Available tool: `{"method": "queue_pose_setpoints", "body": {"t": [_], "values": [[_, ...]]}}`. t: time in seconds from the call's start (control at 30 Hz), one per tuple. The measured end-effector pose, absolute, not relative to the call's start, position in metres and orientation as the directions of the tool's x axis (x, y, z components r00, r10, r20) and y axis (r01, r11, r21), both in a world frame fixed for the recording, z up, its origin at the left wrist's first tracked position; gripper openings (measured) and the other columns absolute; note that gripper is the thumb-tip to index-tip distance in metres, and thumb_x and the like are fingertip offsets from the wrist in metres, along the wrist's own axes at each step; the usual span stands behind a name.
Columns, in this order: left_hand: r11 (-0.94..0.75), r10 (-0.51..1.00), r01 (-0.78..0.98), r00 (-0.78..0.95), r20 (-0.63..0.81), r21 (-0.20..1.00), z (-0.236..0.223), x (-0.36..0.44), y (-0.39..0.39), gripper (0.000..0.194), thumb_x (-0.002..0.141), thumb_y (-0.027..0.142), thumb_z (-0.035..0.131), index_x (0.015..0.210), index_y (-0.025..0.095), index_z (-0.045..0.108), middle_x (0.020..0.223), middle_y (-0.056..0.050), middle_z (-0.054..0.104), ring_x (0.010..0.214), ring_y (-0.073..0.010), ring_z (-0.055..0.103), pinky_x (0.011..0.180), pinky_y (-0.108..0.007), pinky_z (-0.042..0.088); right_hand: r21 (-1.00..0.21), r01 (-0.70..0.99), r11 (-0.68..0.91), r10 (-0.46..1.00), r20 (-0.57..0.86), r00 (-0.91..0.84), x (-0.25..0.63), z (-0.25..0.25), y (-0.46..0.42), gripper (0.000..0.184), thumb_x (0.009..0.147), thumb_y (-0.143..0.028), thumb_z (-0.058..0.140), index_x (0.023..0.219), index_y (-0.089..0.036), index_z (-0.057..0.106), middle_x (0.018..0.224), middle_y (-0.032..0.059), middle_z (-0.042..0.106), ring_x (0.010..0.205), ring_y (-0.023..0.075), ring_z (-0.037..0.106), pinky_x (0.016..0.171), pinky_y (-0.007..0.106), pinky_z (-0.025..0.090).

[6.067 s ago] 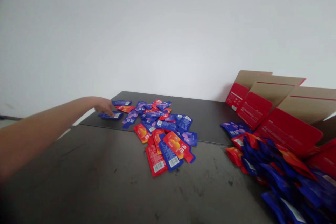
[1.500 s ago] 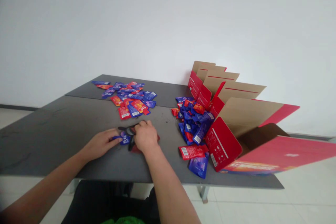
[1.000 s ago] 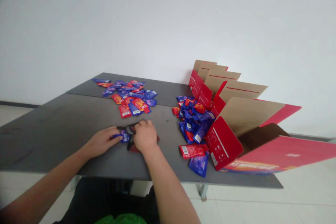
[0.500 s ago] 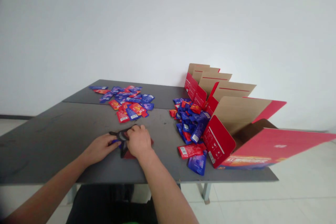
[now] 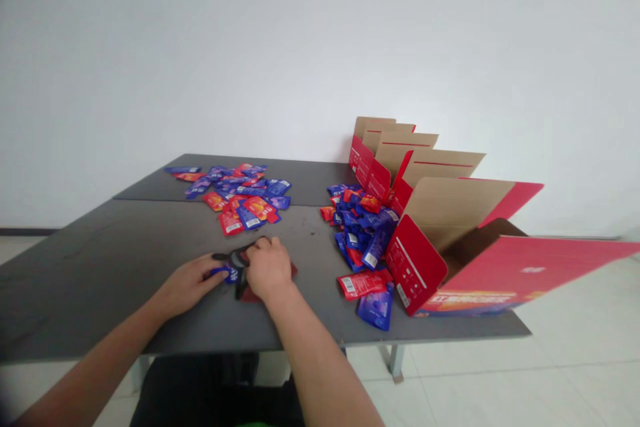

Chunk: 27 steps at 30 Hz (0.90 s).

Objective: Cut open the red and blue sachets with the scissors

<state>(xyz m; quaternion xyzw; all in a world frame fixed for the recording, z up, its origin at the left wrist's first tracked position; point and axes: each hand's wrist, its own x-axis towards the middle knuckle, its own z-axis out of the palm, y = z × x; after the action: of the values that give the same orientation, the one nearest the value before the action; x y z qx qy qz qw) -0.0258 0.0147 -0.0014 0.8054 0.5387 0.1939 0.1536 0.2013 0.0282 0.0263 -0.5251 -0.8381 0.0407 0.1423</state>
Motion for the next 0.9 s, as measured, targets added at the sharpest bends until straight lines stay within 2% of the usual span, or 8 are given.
{"method": "queue_pose_setpoints", "body": {"t": [0.13, 0.2, 0.33, 0.43, 0.57, 0.7, 0.83, 0.9], "values": [[-0.391, 0.92, 0.812, 0.359, 0.156, 0.433, 0.002, -0.024, 0.013, 0.038, 0.1, 0.049, 0.046, 0.077, 0.022, 0.061, 0.083, -0.003, 0.064, 0.079, -0.021, 0.062, 0.076, -0.032, 0.047, -0.222, 0.95, 0.221, 0.971, 0.145, -0.192, 0.238, 0.039, 0.053, 0.028, 0.099, -0.019, 0.048, 0.104, -0.019, 0.076, 0.109, 0.0125, 0.069, 0.102, 0.025, 0.058, 0.087, 0.035, 0.045], [-0.396, 0.918, 0.812, 0.361, 0.165, 0.429, 0.0, -0.025, 0.014, 0.038, 0.099, 0.049, 0.047, 0.077, 0.022, 0.061, 0.082, -0.002, 0.064, 0.079, -0.0211, 0.062, 0.075, -0.032, 0.046, -0.231, 0.953, 0.197, 0.97, 0.184, -0.157, 0.236, 0.048, 0.051, 0.027, 0.1, -0.022, 0.049, 0.107, -0.02, 0.075, 0.112, 0.0119, 0.069, 0.103, 0.0259, 0.057, 0.086, 0.035, 0.046], [-0.385, 0.923, 0.813, 0.355, 0.152, 0.438, -0.006, -0.028, 0.017, 0.032, 0.097, 0.045, 0.049, 0.079, 0.023, 0.064, 0.087, -0.005, 0.069, 0.084, -0.0242, 0.065, 0.078, -0.034, 0.048, -0.221, 0.86, 0.46, 0.857, 0.362, -0.366, 0.193, 0.046, 0.025, 0.023, 0.101, -0.03, 0.053, 0.113, -0.024, 0.072, 0.121, 0.0068, 0.067, 0.11, 0.0251, 0.053, 0.091, 0.034, 0.045], [-0.382, 0.923, 0.802, 0.354, 0.15, 0.459, -0.005, -0.028, 0.017, 0.027, 0.096, 0.042, 0.05, 0.088, 0.024, 0.068, 0.095, -0.006, 0.072, 0.091, -0.0253, 0.066, 0.083, -0.035, 0.048, -0.197, 0.821, 0.536, 0.829, 0.304, -0.469, 0.179, 0.032, 0.017, 0.022, 0.101, -0.029, 0.053, 0.107, -0.024, 0.073, 0.116, 0.0062, 0.068, 0.11, 0.0242, 0.053, 0.091, 0.033, 0.045], [-0.388, 0.922, 0.821, 0.351, 0.166, 0.419, 0.001, -0.025, 0.014, 0.037, 0.1, 0.049, 0.046, 0.079, 0.023, 0.062, 0.084, -0.003, 0.065, 0.082, -0.0217, 0.063, 0.077, -0.032, 0.046, -0.211, 0.928, 0.306, 0.946, 0.174, -0.273, 0.215, 0.028, 0.04, 0.025, 0.101, -0.026, 0.051, 0.109, -0.024, 0.074, 0.116, 0.0082, 0.069, 0.107, 0.0231, 0.056, 0.093, 0.033, 0.044], [-0.396, 0.918, 0.819, 0.359, 0.168, 0.415, 0.002, -0.024, 0.013, 0.038, 0.1, 0.049, 0.046, 0.077, 0.022, 0.061, 0.083, -0.002, 0.064, 0.079, -0.0206, 0.062, 0.075, -0.032, 0.046, -0.198, 0.963, 0.18, 0.973, 0.179, -0.145, 0.237, 0.048, 0.052, 0.029, 0.101, -0.021, 0.047, 0.107, -0.019, 0.075, 0.114, 0.0141, 0.068, 0.105, 0.0259, 0.057, 0.089, 0.036, 0.045], [-0.385, 0.923, 0.819, 0.348, 0.165, 0.426, -0.004, -0.027, 0.016, 0.031, 0.097, 0.044, 0.048, 0.08, 0.023, 0.063, 0.087, -0.004, 0.069, 0.085, -0.0237, 0.065, 0.079, -0.034, 0.048, -0.201, 0.899, 0.388, 0.885, 0.355, -0.302, 0.195, 0.053, 0.026, 0.028, 0.103, -0.028, 0.047, 0.115, -0.023, 0.071, 0.123, 0.0102, 0.065, 0.112, 0.0254, 0.052, 0.093, 0.036, 0.045], [-0.36, 0.933, 0.828, 0.331, 0.144, 0.43, -0.006, -0.029, 0.017, 0.023, 0.094, 0.037, 0.05, 0.083, 0.023, 0.065, 0.092, -0.006, 0.072, 0.09, -0.0263, 0.067, 0.082, -0.036, 0.049, -0.186, 0.842, 0.507, 0.834, 0.352, -0.424, 0.173, 0.046, 0.016, 0.026, 0.102, -0.028, 0.048, 0.11, -0.023, 0.072, 0.12, 0.0088, 0.067, 0.112, 0.0257, 0.052, 0.09, 0.035, 0.047]]}}
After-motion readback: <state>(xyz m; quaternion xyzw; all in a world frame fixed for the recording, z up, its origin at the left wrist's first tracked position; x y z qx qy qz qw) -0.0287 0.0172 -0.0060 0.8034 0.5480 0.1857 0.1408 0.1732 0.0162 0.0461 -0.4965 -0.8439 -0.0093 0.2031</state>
